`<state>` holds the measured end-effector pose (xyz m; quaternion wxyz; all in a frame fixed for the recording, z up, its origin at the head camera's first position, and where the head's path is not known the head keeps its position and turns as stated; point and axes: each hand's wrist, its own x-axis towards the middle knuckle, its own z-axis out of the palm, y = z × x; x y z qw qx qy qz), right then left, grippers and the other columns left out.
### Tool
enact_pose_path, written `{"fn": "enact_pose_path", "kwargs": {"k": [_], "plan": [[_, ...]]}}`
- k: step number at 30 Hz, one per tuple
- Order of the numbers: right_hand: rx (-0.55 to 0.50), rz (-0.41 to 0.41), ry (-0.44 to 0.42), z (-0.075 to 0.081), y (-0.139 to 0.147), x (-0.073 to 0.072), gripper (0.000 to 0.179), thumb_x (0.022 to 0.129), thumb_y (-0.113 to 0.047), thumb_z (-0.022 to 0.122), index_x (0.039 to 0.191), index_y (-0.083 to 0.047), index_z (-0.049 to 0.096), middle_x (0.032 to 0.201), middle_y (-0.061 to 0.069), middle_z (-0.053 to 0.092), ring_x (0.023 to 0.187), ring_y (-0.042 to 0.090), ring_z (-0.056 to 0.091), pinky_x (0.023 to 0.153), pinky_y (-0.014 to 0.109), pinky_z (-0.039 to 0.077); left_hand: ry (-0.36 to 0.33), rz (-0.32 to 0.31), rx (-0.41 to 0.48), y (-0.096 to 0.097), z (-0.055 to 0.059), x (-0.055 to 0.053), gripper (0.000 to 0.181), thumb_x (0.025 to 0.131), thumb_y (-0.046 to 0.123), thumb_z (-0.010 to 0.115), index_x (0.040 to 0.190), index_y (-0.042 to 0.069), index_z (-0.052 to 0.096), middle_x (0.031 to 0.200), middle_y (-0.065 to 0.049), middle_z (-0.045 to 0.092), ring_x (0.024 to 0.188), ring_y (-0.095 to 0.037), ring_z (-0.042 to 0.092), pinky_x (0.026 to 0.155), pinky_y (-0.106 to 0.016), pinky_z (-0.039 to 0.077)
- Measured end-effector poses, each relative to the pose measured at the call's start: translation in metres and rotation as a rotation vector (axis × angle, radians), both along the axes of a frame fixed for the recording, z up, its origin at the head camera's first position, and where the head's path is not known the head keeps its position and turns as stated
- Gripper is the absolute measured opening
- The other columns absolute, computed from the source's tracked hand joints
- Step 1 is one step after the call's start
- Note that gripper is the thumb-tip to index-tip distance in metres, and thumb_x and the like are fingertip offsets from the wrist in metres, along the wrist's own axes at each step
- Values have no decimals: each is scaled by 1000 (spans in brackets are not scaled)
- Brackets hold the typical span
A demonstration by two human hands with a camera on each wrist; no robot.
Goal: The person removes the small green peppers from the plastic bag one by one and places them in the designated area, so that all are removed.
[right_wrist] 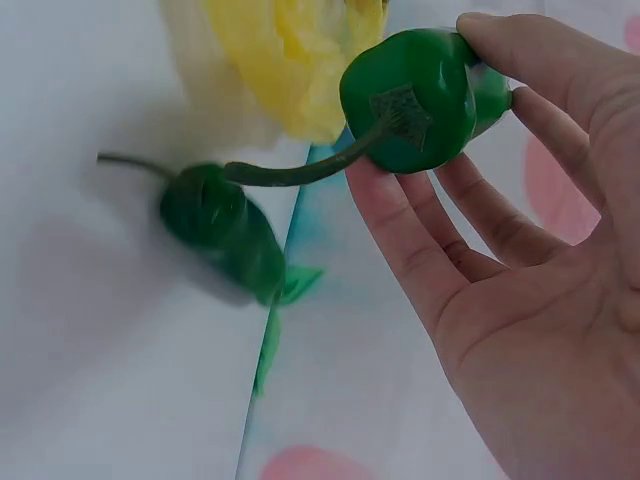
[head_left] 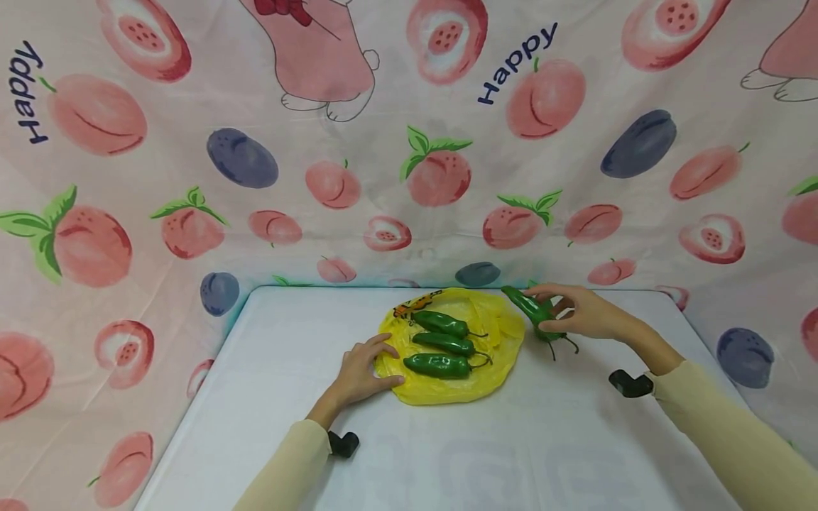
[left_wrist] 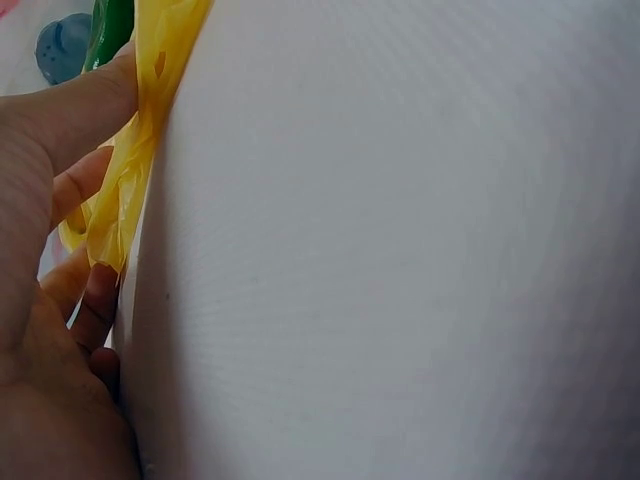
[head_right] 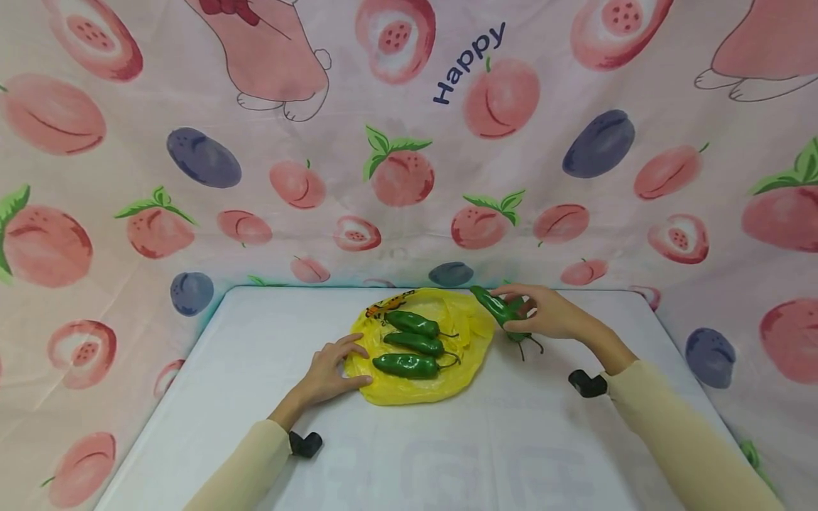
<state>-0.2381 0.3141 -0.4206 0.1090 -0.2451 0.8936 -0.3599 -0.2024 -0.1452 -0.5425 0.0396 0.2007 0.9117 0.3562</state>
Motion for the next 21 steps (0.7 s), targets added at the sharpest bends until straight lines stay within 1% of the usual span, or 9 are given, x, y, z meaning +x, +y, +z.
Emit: {"fn": "enact_pose_path", "kwargs": {"k": [9,13,18,21], "plan": [[-16,-59,17,3,25,7,60,89,-22,82,143,-16,57,131,18,63,99,25,69,81,28,56,-3,-5,9,0,-1,-1,40,83,44,85,115,26,69,159,-4,45,125,-32,49,99,-53,30],[-23,-83,23,2,32,9,59,89,-22,83,143,-15,58,130,18,64,98,25,69,81,28,55,1,-2,8,-1,-3,-1,40,83,44,85,114,26,69,159,-4,46,125,-32,49,99,-53,30],[1,-122,46,-2,40,10,61,90,-23,82,144,-13,56,132,19,63,100,27,69,82,28,54,-5,0,8,-1,-3,-1,40,83,46,84,114,27,69,159,-3,45,125,-31,49,98,-52,30],[-6,-156,26,-5,45,10,62,91,-23,81,146,-12,55,130,20,63,101,30,68,79,32,55,-7,-4,10,-1,-3,-2,40,83,46,84,115,27,68,159,-3,45,125,-31,49,98,-51,29]]}}
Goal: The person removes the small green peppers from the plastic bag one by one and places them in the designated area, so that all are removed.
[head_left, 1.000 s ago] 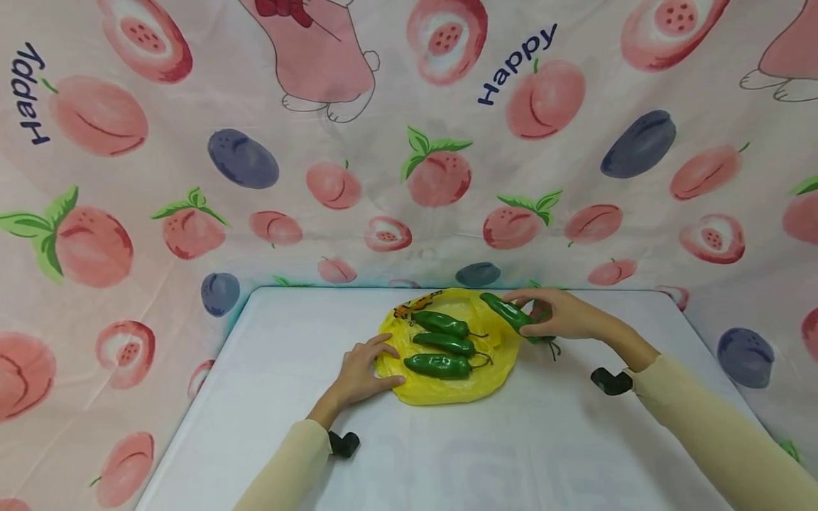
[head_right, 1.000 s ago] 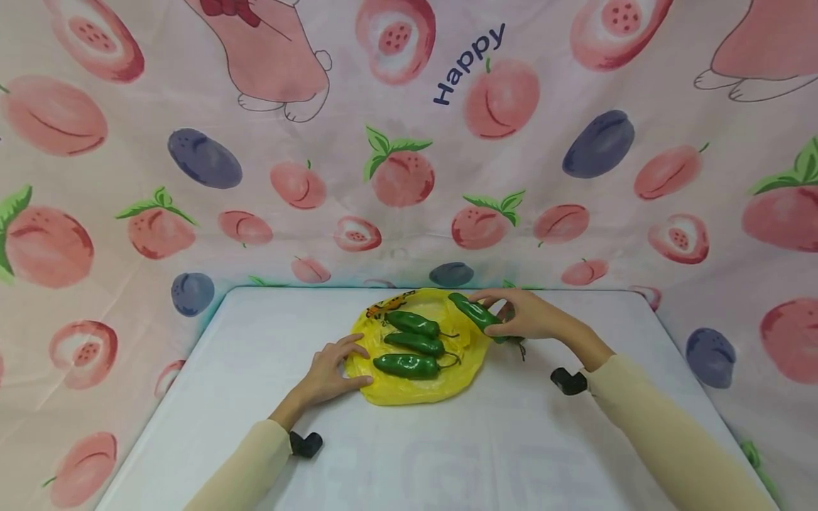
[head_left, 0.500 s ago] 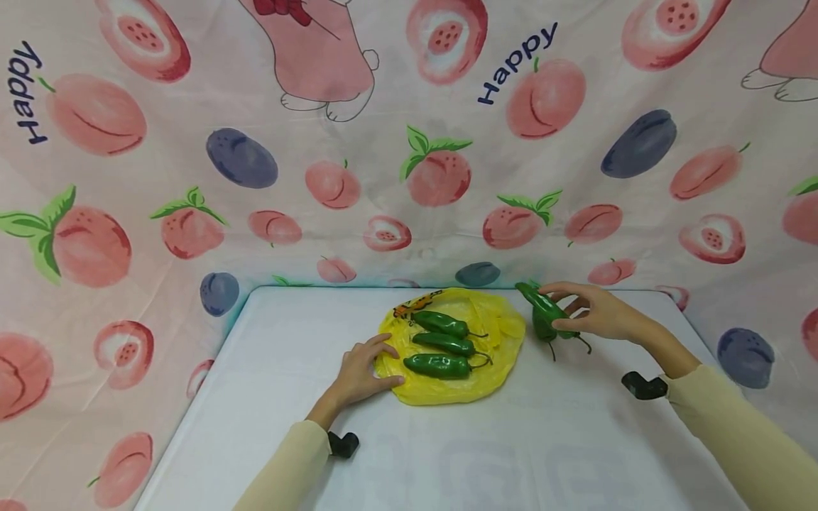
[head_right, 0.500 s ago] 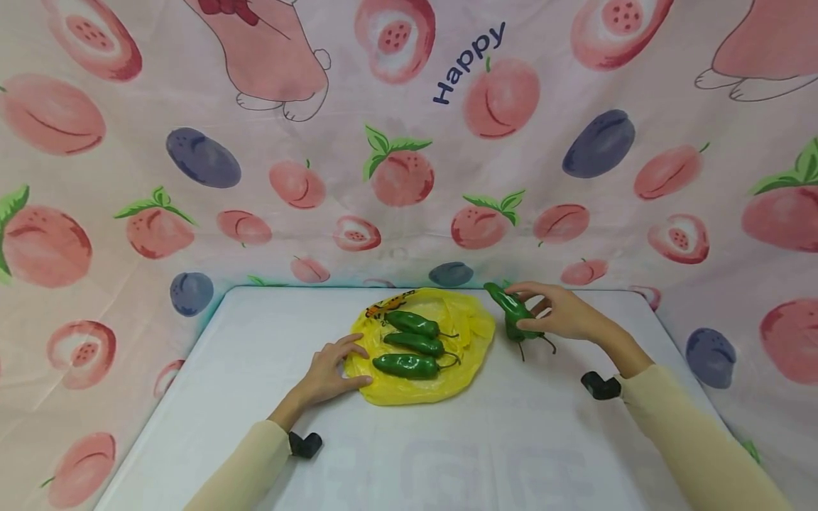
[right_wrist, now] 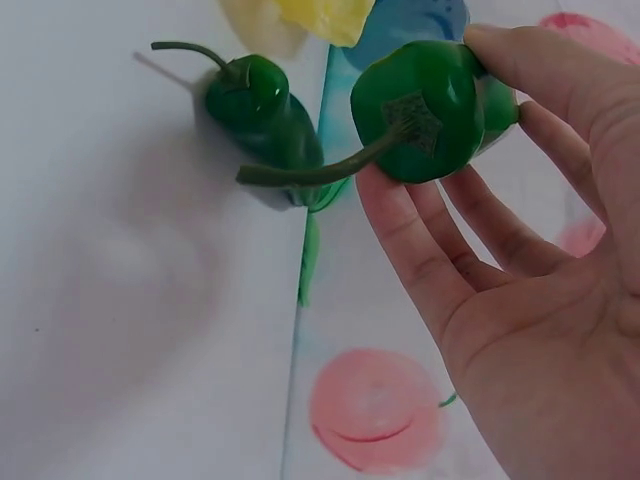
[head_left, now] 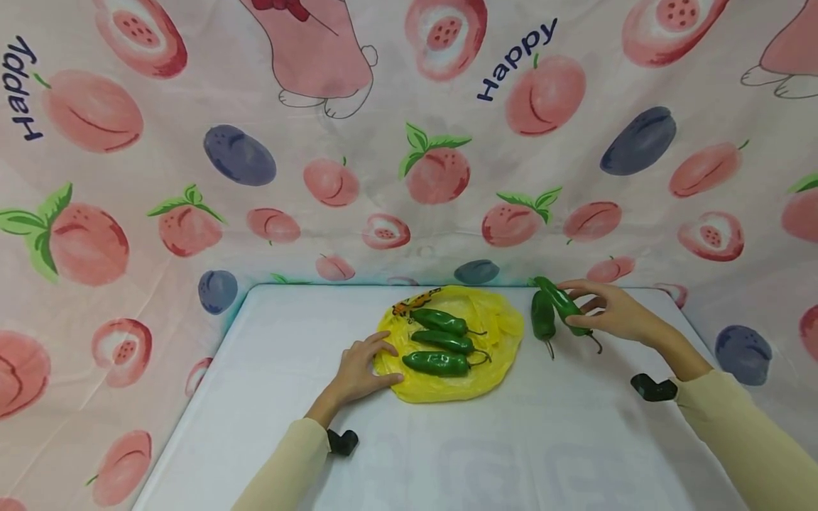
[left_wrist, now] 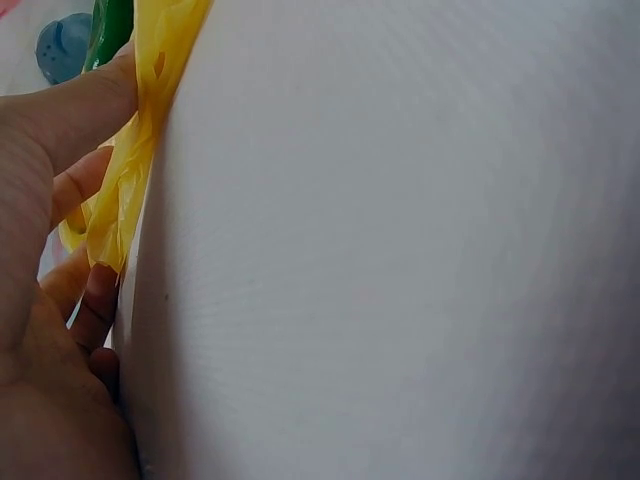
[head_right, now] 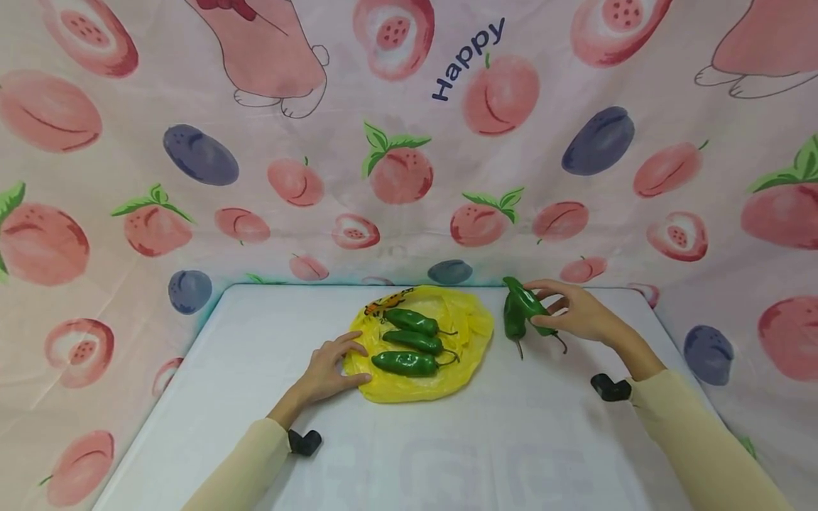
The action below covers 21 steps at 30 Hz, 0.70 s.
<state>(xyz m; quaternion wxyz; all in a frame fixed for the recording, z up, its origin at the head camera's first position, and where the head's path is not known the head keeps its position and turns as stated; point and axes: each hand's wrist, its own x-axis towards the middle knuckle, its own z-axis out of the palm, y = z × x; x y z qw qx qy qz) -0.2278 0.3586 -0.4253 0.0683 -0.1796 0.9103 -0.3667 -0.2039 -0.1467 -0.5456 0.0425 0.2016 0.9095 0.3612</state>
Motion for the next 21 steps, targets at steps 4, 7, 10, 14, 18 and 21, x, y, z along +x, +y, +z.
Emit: {"fn": "enact_pose_path", "kwargs": {"k": [4,7,10,14,18,21], "plan": [[-13,-39,-20,-4,4,0,63,92,-24,80,147,-10,53,130,24,62,102,33,67,74,36,56,5,-4,0,0,0,0,40,83,45,85,115,27,69,159,-4,45,124,-31,49,98,-51,30],[-13,-60,-18,-9,7,-1,63,92,-26,80,147,-10,52,131,24,62,103,34,67,76,36,55,5,-5,-1,0,1,0,40,83,45,85,115,27,69,159,-4,44,123,-30,49,97,-50,29],[-17,-86,-22,-15,9,-2,64,92,-26,80,147,-10,51,131,23,62,105,35,66,78,36,55,1,-7,-5,0,2,0,40,83,45,85,116,27,69,160,-3,44,123,-30,49,96,-49,29],[-22,-117,-29,-22,11,-2,65,93,-26,79,149,-10,50,131,23,61,108,37,64,79,35,55,-1,-4,-5,0,3,0,40,83,44,85,116,26,69,159,-4,44,123,-30,49,96,-49,29],[-30,-144,-32,-27,13,-3,66,93,-30,79,149,-11,50,131,22,61,108,38,63,79,36,54,3,-2,-4,0,2,0,40,83,44,85,115,27,68,160,-4,44,124,-31,48,97,-50,29],[-41,-168,-52,-32,15,-3,67,93,-34,78,150,-11,50,131,23,60,108,39,62,79,36,54,0,-4,-7,0,2,0,40,83,45,84,115,27,68,160,-3,44,124,-31,48,98,-50,29]]}}
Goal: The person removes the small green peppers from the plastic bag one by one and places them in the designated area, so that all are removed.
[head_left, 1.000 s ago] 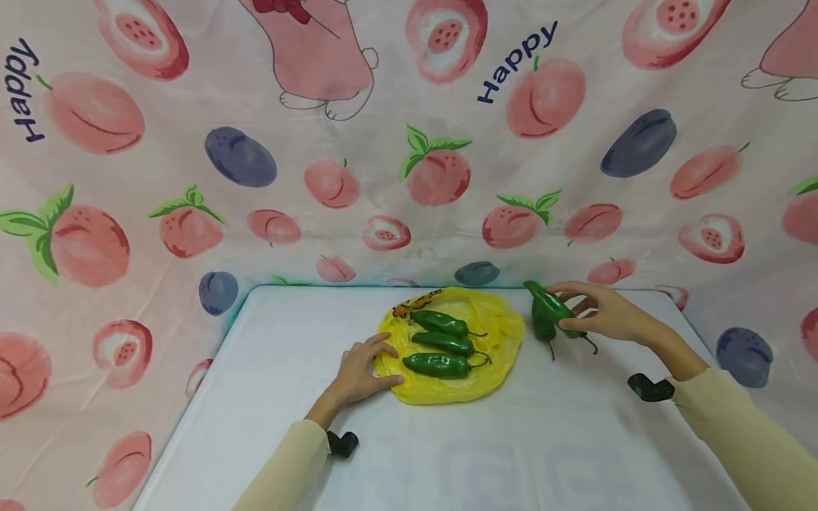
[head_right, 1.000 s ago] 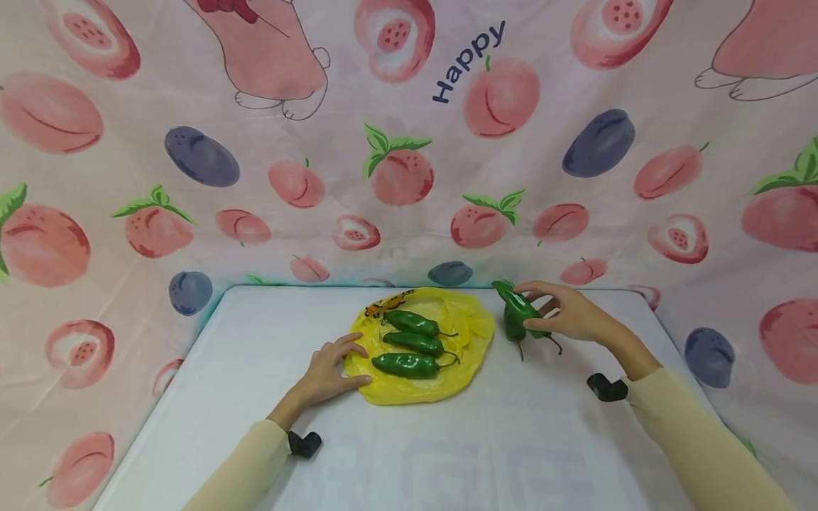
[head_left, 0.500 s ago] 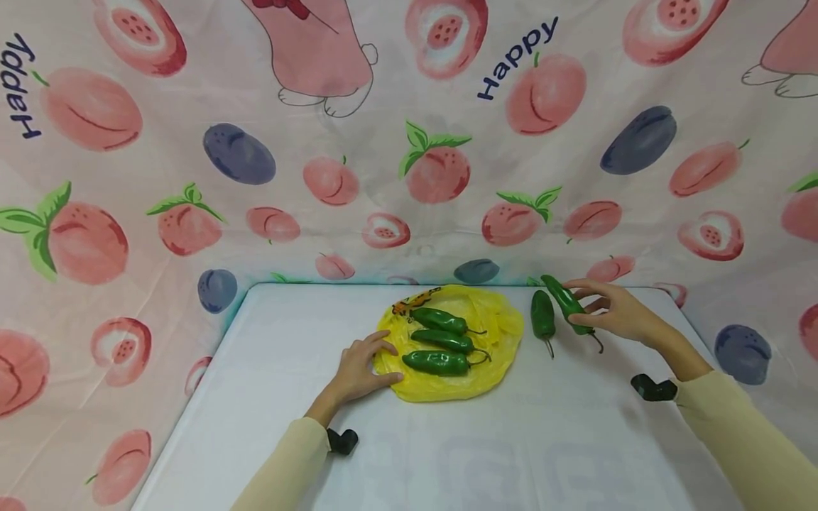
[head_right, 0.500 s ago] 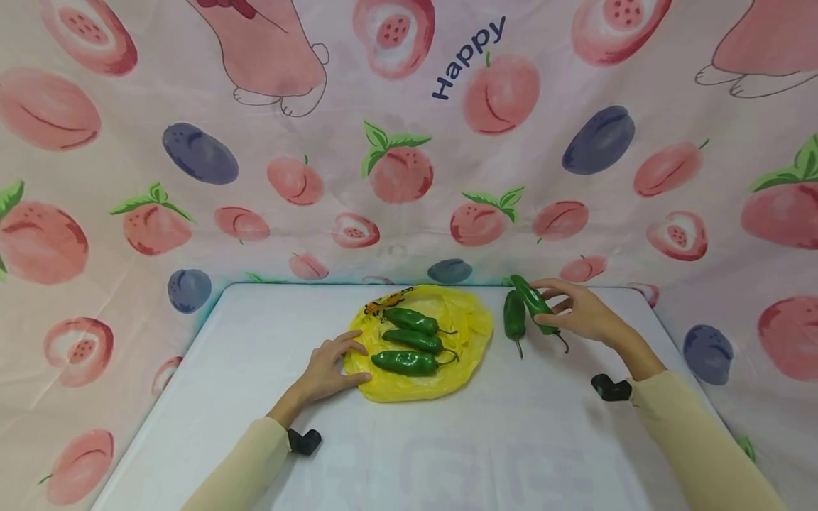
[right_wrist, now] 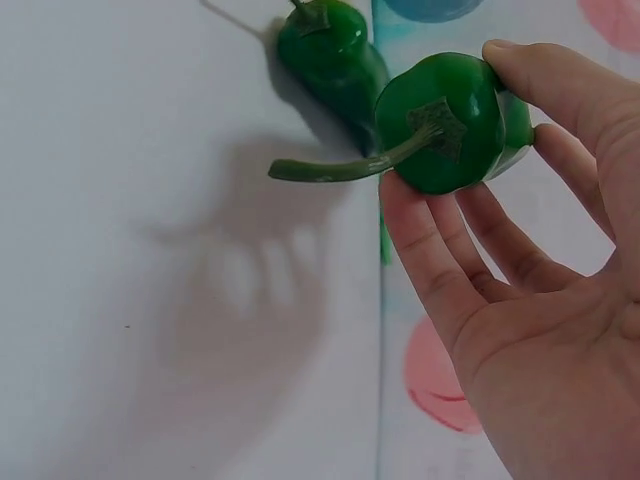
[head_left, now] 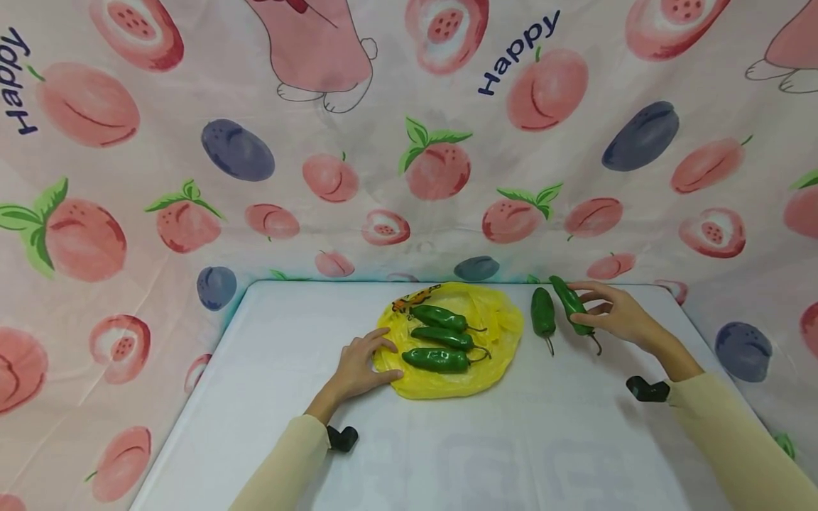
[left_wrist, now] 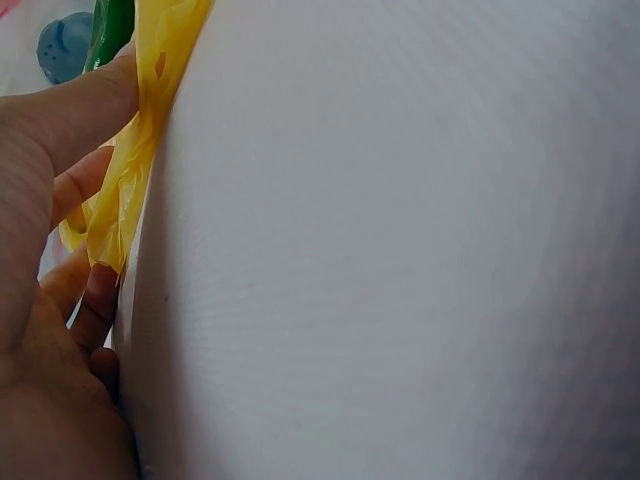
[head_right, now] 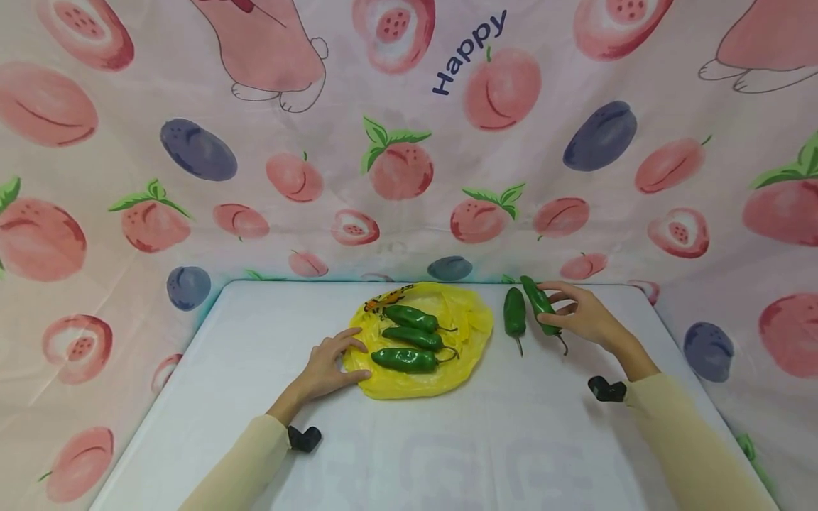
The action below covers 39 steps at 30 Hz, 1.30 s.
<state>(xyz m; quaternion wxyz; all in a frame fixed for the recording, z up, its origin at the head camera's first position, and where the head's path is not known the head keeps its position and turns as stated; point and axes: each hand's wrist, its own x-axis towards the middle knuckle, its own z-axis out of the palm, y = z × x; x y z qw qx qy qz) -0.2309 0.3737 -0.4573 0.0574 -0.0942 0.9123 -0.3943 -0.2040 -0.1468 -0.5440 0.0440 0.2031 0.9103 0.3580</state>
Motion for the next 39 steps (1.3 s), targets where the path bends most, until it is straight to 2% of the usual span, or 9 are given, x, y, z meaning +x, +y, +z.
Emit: {"fn": "enact_pose_path", "kwargs": {"k": [5,8,15,22,27,31,39], "plan": [[-17,-33,-39,-9,4,-3,70,92,-38,79,150,-13,49,130,23,60,104,36,65,79,38,55,-3,1,-3,0,1,0,40,84,45,84,116,26,68,160,-4,43,126,-31,48,99,-51,29],[-27,-29,-36,-12,6,-5,70,93,-36,78,151,-11,48,131,25,59,102,35,65,80,40,56,5,1,-1,1,2,0,40,84,45,84,115,25,68,160,-6,44,126,-32,48,97,-51,30],[-25,-45,-56,-22,9,-9,71,93,-34,78,152,-10,46,134,27,57,109,39,64,78,31,55,-11,1,-5,1,4,0,40,84,45,84,116,25,68,161,-5,42,127,-32,47,97,-49,29],[-29,-45,-68,-32,13,-12,71,94,-35,77,152,-9,46,136,29,55,116,45,59,81,36,55,27,0,4,2,2,0,40,84,44,84,115,24,69,158,-8,45,123,-33,49,93,-49,31],[-24,-40,-60,-35,15,-13,68,94,-33,77,150,-7,48,134,29,56,116,46,58,80,34,54,10,3,0,2,3,0,41,84,45,84,116,24,69,159,-6,44,124,-32,49,96,-50,30],[-12,-41,-72,-36,14,-13,69,93,-33,78,149,-7,48,133,30,56,115,47,58,81,37,54,5,7,-16,2,2,0,41,84,45,84,116,25,69,159,-5,44,126,-32,48,99,-51,30],[22,-38,-107,-43,14,-16,72,92,-36,79,150,-8,47,132,29,56,116,45,58,84,41,54,-1,5,-7,2,3,0,41,83,45,84,116,25,69,159,-5,45,125,-32,48,97,-51,30]]}}
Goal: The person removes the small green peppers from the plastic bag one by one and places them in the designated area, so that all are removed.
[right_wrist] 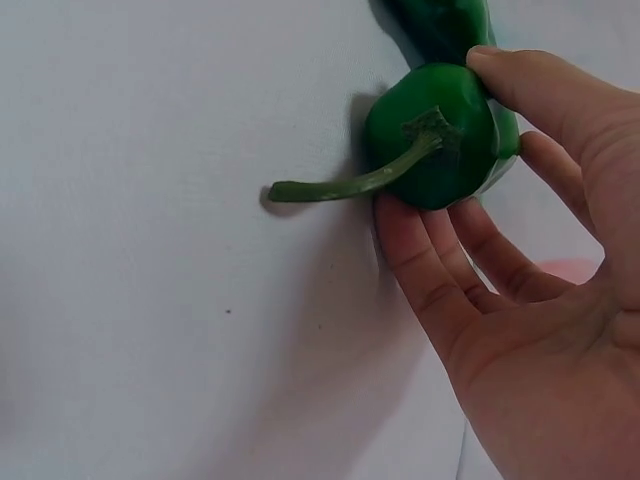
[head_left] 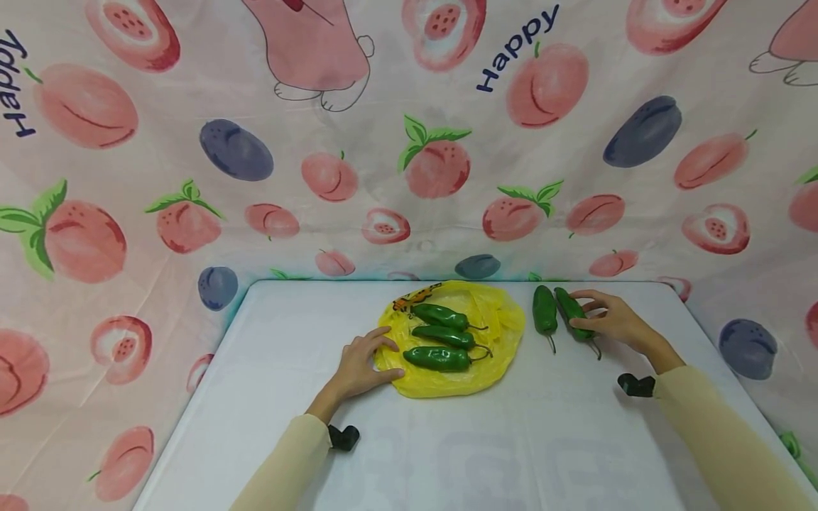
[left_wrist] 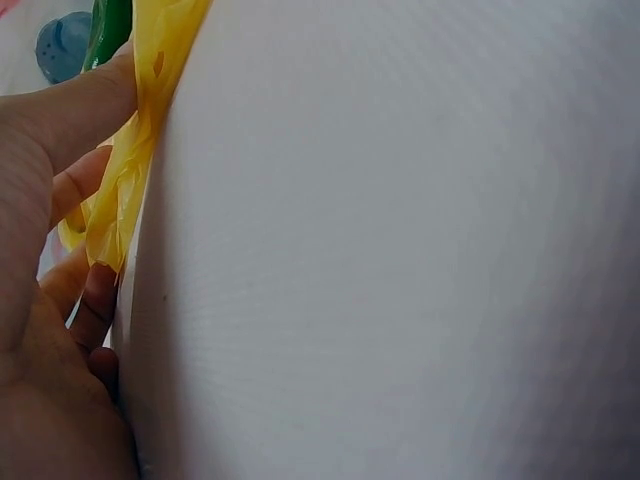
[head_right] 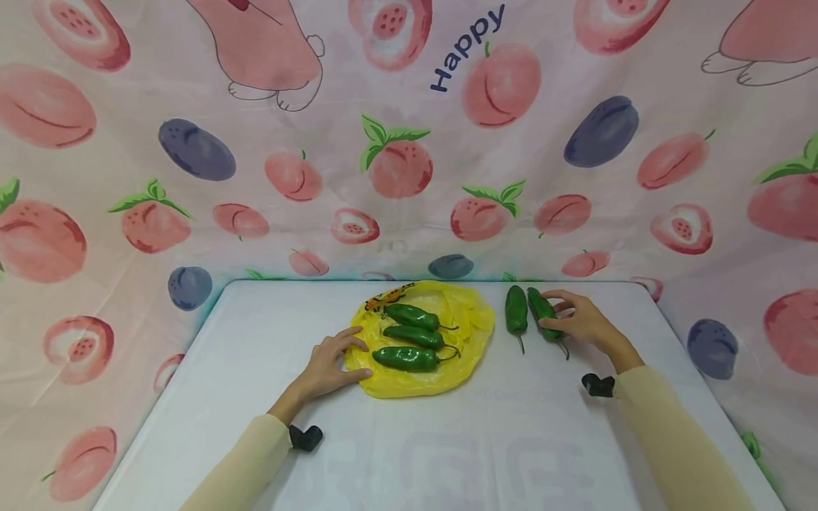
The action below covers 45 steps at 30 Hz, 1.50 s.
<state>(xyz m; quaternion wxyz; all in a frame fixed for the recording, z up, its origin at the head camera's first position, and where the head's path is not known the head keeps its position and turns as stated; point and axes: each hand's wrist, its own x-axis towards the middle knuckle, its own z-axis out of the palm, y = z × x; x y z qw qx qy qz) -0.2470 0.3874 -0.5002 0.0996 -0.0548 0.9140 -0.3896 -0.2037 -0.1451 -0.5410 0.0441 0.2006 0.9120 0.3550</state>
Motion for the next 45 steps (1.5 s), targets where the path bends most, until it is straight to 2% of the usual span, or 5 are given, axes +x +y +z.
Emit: {"fn": "enact_pose_path", "kwargs": {"k": [10,19,28,34,45], "plan": [[30,-11,-12,1,-2,-2,73,92,-38,78,150,-6,47,132,30,56,118,45,56,86,43,53,17,-5,0,0,-1,-1,41,83,44,84,116,24,69,159,-6,45,123,-32,49,94,-50,31],[38,-18,-13,-1,-2,-5,75,92,-40,78,150,-5,46,132,32,56,118,45,55,86,44,52,1,0,5,0,0,0,41,84,46,83,116,25,69,159,-5,44,123,-31,49,95,-49,30],[40,-29,-10,-3,-2,-5,74,92,-41,78,149,-5,47,133,32,56,120,47,54,91,52,51,-2,0,-13,0,-2,-1,40,85,46,83,117,26,68,161,-3,42,124,-30,48,96,-48,30],[40,-32,-18,-2,-2,-5,75,92,-42,77,151,-6,46,134,32,54,122,46,53,92,52,50,14,-1,-3,0,-2,0,40,84,45,83,115,25,69,159,-6,44,121,-32,49,94,-50,31],[46,-39,-32,-1,-3,-4,75,93,-42,77,151,-6,45,135,33,53,124,49,50,97,62,46,-11,-2,-13,-1,-1,-1,41,84,45,83,117,26,69,161,-3,43,124,-30,48,96,-48,30]]}}
